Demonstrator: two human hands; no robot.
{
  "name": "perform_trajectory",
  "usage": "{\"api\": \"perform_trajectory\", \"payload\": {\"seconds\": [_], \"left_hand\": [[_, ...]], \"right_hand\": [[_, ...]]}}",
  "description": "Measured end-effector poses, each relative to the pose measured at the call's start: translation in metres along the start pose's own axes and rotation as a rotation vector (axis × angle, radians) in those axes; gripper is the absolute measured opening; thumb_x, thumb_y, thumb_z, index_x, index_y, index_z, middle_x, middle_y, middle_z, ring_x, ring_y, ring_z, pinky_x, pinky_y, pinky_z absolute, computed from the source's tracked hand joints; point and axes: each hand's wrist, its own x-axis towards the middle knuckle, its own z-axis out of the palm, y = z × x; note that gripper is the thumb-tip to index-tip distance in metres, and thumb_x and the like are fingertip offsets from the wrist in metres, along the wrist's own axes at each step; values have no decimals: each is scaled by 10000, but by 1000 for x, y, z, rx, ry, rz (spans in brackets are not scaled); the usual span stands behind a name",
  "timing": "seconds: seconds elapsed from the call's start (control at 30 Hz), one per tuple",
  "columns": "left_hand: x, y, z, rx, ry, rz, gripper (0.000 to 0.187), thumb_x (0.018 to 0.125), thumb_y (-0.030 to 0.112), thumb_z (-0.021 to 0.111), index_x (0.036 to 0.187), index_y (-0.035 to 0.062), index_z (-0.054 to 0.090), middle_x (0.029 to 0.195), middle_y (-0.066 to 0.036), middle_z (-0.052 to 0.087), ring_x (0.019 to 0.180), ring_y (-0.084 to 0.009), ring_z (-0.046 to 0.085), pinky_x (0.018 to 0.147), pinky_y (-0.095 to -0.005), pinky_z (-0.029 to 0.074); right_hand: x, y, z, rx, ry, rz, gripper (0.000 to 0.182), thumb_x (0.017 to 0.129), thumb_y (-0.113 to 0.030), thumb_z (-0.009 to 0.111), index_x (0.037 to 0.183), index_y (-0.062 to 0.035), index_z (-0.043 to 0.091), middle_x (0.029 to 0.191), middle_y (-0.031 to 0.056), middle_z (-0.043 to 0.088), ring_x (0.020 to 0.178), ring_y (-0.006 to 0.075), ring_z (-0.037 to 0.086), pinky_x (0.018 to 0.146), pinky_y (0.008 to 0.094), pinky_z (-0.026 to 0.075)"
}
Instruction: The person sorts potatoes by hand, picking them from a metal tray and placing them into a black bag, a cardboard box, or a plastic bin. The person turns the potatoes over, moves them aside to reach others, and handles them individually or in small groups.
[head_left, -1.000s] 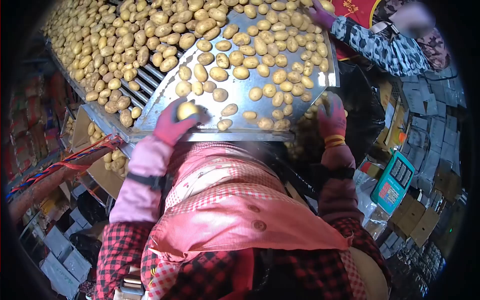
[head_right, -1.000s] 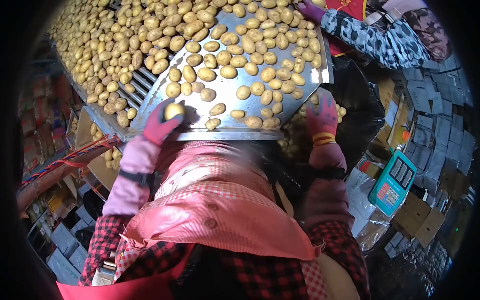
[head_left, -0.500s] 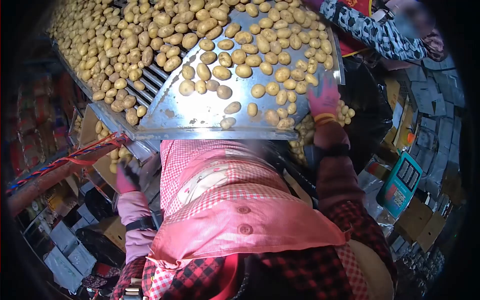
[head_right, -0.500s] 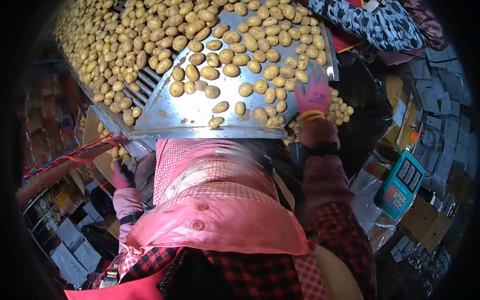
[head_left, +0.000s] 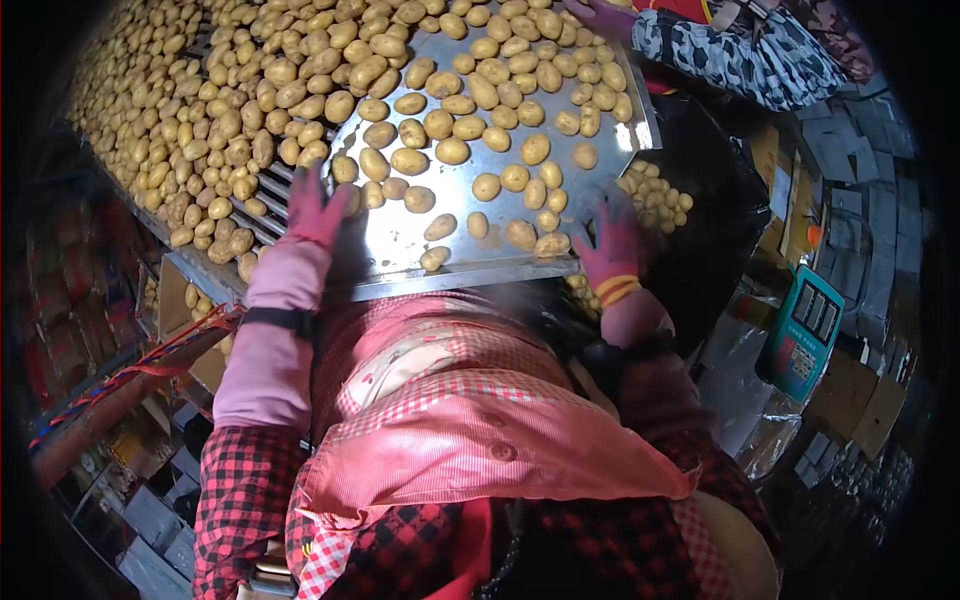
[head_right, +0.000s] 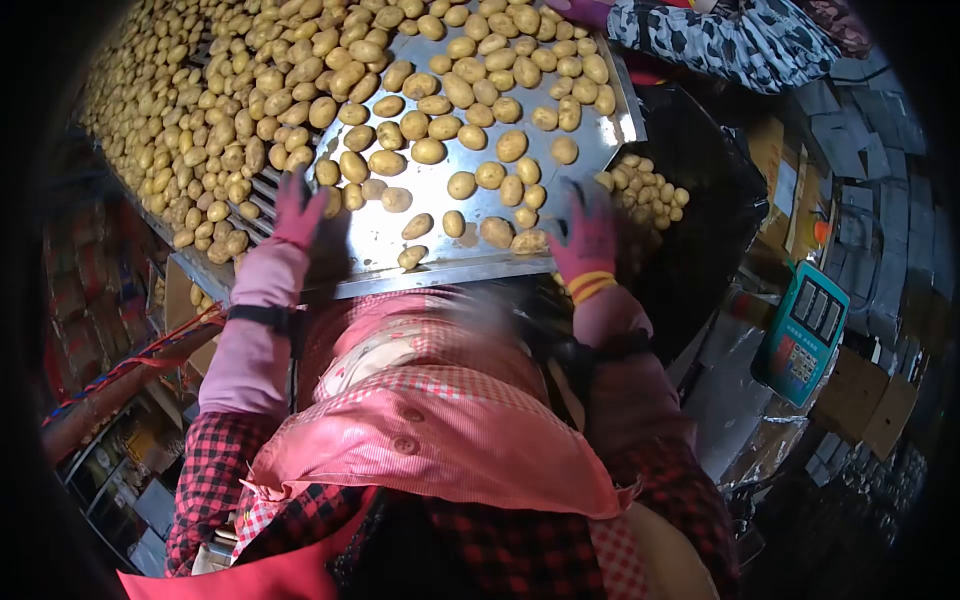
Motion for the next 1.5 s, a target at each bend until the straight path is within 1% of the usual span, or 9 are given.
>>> {"api": "perform_trajectory", "payload": {"seconds": [0.1,0.17,0.27,0.4,0.73,0.87,1.1,1.33,1.5], "left_hand": [[-14,65,32,237,-56,-28,758,868,470,622,1462,91,341,1434,-263,344,1302,-492,325,1078,-472,340],[-27,86,26,-216,-235,-6,812,868,432,656,1496,84,277,1410,-290,386,1325,-418,374,1087,-455,332],[-38,105,7,-1093,-900,-254,575,980,270,553,1472,66,339,1326,-94,538,1219,-173,489,1054,-347,379],[-40,101,-20,-1121,-735,-167,507,992,243,526,1432,24,398,1386,-99,500,1237,-188,487,1009,-314,435],[-94,-63,-32,-203,198,-197,524,872,197,630,1348,27,492,1359,-234,479,1271,-386,453,1081,-435,350],[-95,-51,-30,106,196,-60,629,805,241,679,1371,56,476,1400,-232,436,1303,-437,382,1111,-506,282],[-95,-51,-27,151,181,-73,612,817,249,669,1367,56,480,1412,-225,434,1308,-422,385,1117,-500,273],[-92,-44,-28,154,218,-59,604,817,239,664,1360,47,482,1400,-231,442,1299,-432,389,1106,-508,281],[-89,-29,-36,140,160,-57,605,806,231,665,1355,49,487,1372,-230,456,1277,-419,411,1082,-501,308]], "right_hand": [[11,-6,7,-7,-78,66,752,758,-328,729,1408,-136,404,1439,233,341,1333,429,317,1087,526,280],[19,-4,5,0,-1,60,723,742,-316,726,1386,-164,435,1426,166,363,1316,384,340,1061,522,307],[23,-32,14,-12,-128,-80,768,689,-396,762,1365,-171,474,1447,166,343,1331,401,306,1092,540,256],[28,-60,23,-40,-387,-393,783,637,-446,784,1324,-170,528,1476,152,315,1345,404,282,1109,538,232],[62,20,29,-151,138,-52,667,740,-361,719,1344,-176,505,1334,190,483,1288,367,404,1073,495,320],[163,-62,40,-156,63,-75,783,768,-587,632,1417,-201,427,1413,185,413,1349,381,334,1099,544,244],[89,-107,47,-29,-330,-364,835,746,-608,626,1444,-214,393,1449,152,392,1395,377,270,1133,562,164],[54,7,8,-278,-106,-65,733,715,-503,705,1337,-164,514,1391,158,439,1330,386,359,1114,536,245],[175,14,31,-329,-5,-26,728,785,-603,610,1404,-254,453,1474,165,370,1349,382,344,1103,545,260]]}}
